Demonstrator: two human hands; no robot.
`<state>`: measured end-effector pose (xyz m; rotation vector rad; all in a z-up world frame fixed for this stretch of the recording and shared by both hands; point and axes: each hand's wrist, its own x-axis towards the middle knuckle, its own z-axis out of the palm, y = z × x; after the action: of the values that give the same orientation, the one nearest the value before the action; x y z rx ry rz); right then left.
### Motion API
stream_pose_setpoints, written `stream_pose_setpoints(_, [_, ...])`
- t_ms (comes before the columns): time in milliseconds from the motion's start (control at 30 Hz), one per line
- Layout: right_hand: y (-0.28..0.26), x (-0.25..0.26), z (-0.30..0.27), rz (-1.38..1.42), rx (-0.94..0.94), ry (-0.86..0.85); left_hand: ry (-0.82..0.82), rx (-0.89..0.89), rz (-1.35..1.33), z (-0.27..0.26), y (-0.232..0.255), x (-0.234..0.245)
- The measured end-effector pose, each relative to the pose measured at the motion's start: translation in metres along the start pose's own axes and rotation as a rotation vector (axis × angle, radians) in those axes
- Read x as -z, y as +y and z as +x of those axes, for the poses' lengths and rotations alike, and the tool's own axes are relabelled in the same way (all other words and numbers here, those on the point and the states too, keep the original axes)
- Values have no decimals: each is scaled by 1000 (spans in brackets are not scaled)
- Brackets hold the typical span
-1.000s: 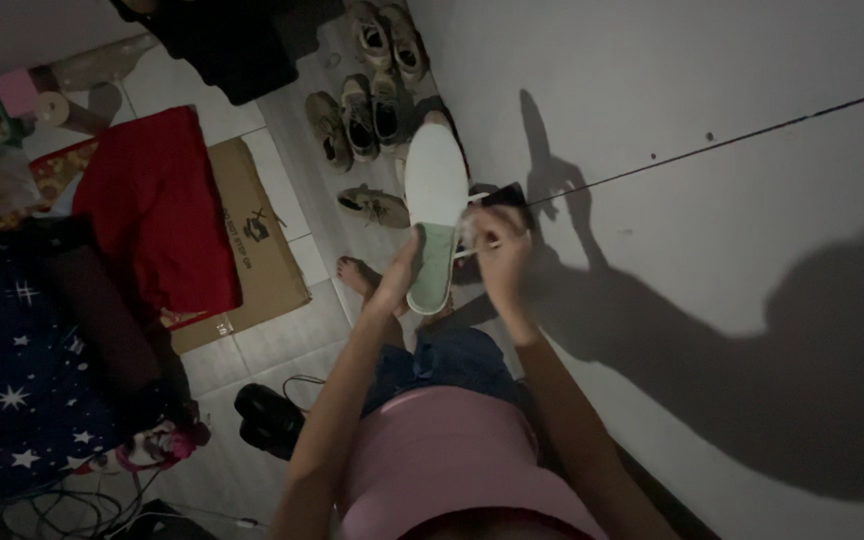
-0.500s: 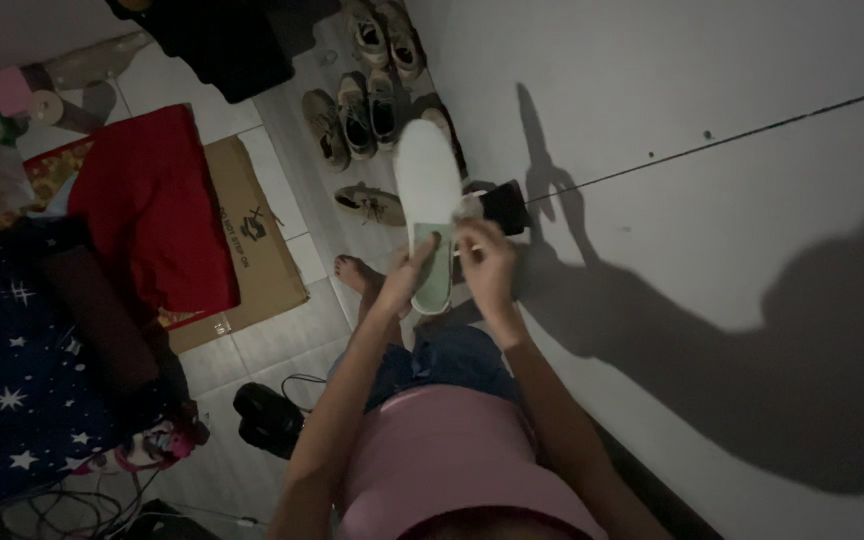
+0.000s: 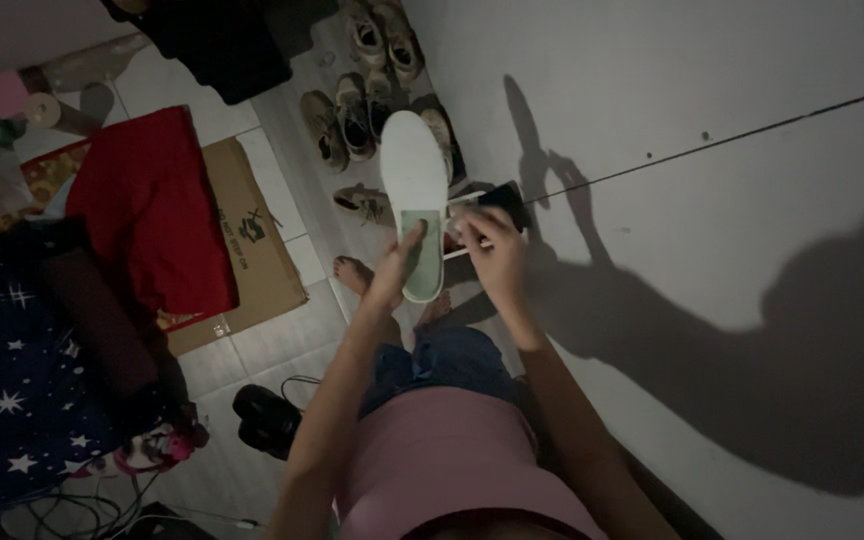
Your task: The person cleans a pair of white sneakers using a small brush and a cloth. They scrub the soles and uppers, wipe the shoes, and place them on a nearby surface.
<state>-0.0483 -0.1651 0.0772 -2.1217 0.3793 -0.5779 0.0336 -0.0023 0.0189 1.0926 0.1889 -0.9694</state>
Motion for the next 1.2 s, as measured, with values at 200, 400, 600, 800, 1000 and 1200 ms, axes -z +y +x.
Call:
stream_pose_setpoints(200, [2,-10,-3,-140,130,-135,-22,-3,-100,-2,11,-16])
stream_pose_setpoints(400, [13,9,-35,188,-72,-240,-16,13,-168,-5,30,-11])
stream_pose_setpoints(600, [28,3,-26,1028,-740,-42,-43,-47,-102,3,19,-18])
stream_pose_setpoints(800, [37,-14,-53,713,-736,-209,-87,-56,-126,6,1,-14])
stream_pose_setpoints(1000, [48,28,-52,503,-610,-335,106,-105,-30,33,-16,30])
stream_pose_setpoints(1200, [8,30,-14,486,-185,-202,-41,-245,224,42,-37,47])
